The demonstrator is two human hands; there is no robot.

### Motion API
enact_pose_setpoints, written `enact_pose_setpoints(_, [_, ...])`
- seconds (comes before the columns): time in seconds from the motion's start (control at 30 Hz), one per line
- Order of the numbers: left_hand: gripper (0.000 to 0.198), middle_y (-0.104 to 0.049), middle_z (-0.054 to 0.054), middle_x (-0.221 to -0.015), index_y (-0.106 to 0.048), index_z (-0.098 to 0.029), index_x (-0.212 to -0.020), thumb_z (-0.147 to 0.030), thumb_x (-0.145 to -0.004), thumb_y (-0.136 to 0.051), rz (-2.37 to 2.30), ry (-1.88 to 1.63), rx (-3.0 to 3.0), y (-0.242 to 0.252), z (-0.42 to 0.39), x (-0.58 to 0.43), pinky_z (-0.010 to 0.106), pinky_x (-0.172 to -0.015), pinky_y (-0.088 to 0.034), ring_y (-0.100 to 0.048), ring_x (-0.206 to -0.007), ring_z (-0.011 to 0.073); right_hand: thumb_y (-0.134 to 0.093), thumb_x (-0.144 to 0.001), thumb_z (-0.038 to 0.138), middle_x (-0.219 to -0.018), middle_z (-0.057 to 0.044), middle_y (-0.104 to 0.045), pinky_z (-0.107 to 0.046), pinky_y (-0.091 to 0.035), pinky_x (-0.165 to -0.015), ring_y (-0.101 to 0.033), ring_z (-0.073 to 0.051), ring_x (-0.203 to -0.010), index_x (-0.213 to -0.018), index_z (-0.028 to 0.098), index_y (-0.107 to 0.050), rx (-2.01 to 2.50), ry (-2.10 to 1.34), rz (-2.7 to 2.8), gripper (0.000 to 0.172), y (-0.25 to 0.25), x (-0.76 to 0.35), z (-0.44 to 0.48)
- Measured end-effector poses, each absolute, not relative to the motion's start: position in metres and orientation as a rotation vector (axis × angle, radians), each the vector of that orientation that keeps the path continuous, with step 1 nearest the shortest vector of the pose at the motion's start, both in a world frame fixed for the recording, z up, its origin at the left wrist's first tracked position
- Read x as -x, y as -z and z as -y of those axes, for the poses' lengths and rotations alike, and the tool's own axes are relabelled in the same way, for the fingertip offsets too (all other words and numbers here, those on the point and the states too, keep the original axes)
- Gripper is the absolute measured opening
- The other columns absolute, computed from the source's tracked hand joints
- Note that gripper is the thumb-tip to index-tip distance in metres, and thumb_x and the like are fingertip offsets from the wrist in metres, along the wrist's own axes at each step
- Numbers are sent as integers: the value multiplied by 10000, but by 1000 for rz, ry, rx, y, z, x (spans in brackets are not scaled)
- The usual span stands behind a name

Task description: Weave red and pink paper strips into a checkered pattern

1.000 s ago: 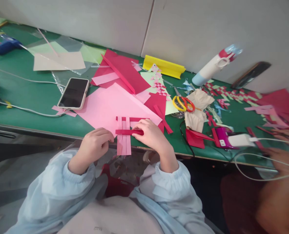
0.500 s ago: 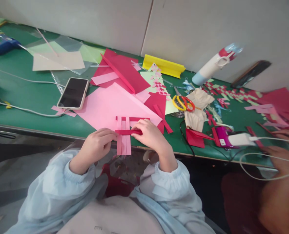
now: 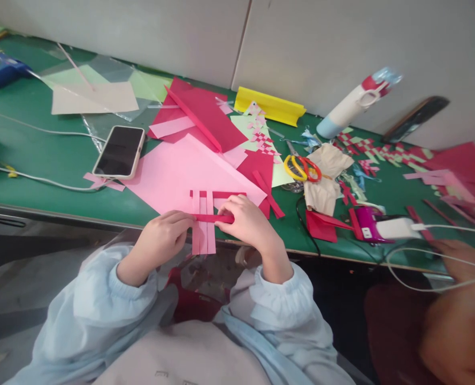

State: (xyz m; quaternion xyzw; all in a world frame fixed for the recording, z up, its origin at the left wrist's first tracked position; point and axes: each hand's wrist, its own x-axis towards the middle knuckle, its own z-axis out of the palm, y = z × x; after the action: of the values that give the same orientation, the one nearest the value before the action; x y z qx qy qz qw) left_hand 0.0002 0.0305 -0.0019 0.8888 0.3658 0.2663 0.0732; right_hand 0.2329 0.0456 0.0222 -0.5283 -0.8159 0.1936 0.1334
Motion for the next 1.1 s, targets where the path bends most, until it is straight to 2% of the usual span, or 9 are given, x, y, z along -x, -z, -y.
enact_pose_setpoints(0.13, [250,-733,85,-974,-667,-163,-955,-77,-858,-454,-1180,-735,-2710,1,-29,-5,351,-735,-567,-681,-868,218,-719,-782,283,-846,-31,-641,-303,-423,-721,-564,-192,-843,-737,197,-591,1600,-645,2291,161,-30,-237,-42])
enact_pose_setpoints(0.27, [141,-722,74,-920,-635,-178,-955,-188,-895,-508,-1349,-642,-2750,0,-25,-15,328,-660,-515,-668,-823,221,-628,-859,323,-750,6,-642,-278,-397,-651,-569,-152,-725,-730,201,-602,1534,-818,2183,179,-37,-241,-39])
enact_pose_setpoints(0.43, [199,-693,62,-813,-604,-177,-914,-366,-929,-542,-1597,-625,-2759,2,-22,-28,317,-545,-418,-643,-695,208,-566,-900,370,-873,-12,-706,-276,-454,-694,-626,-166,-803,-882,195,-676,1456,-1064,1958,207,-37,-234,-38])
enact_pose_setpoints(0.57, [171,-679,32,-739,-579,-193,-863,-325,-950,-512,-1690,-664,-2728,4,-24,-32,297,-519,-377,-641,-651,184,-613,-879,398,-1030,-43,-726,-288,-501,-762,-655,-176,-916,-1037,196,-691,1311,-1202,1867,269,-36,-228,-38])
enact_pose_setpoints(0.67, [136,-683,23,-714,-577,-192,-932,-294,-960,-491,-1732,-721,-2699,5,-24,-31,281,-504,-361,-644,-626,169,-665,-852,380,-1130,-60,-713,-301,-519,-800,-658,-177,-976,-1176,209,-652,1235,-1274,1865,367,-36,-229,-36])
enact_pose_setpoints(0.73, [134,-685,20,-706,-578,-194,-975,-293,-960,-490,-1757,-744,-2695,6,-24,-30,277,-496,-352,-642,-613,164,-671,-855,346,-1143,-62,-705,-314,-519,-827,-654,-177,-983,-1186,219,-651,1265,-1191,1919,356,-36,-233,-35])
enact_pose_setpoints(0.83, [119,-686,23,-734,-598,-211,-975,-250,-953,-488,-1757,-666,-2731,6,-23,-29,283,-490,-339,-640,-630,163,-703,-834,263,-1038,-61,-700,-362,-494,-894,-629,-205,-985,-1049,212,-709,1447,-847,2086,222,-34,-240,-35])
enact_pose_setpoints(0.9, [135,-691,28,-770,-622,-225,-957,-208,-940,-489,-1727,-600,-2758,6,-23,-29,292,-486,-336,-639,-647,166,-739,-803,243,-963,-65,-674,-388,-477,-914,-602,-233,-999,-995,200,-722,1563,-642,2181,197,-30,-244,-35])
enact_pose_setpoints(1.1, [226,-725,35,-904,-674,-242,-1073,-191,-929,-507,-1622,-651,-2756,8,-24,-26,308,-511,-399,-656,-698,178,-760,-792,287,-934,-78,-625,-377,-466,-891,-563,-246,-995,-939,174,-714,1639,-504,2287,192,-17,-241,-39])
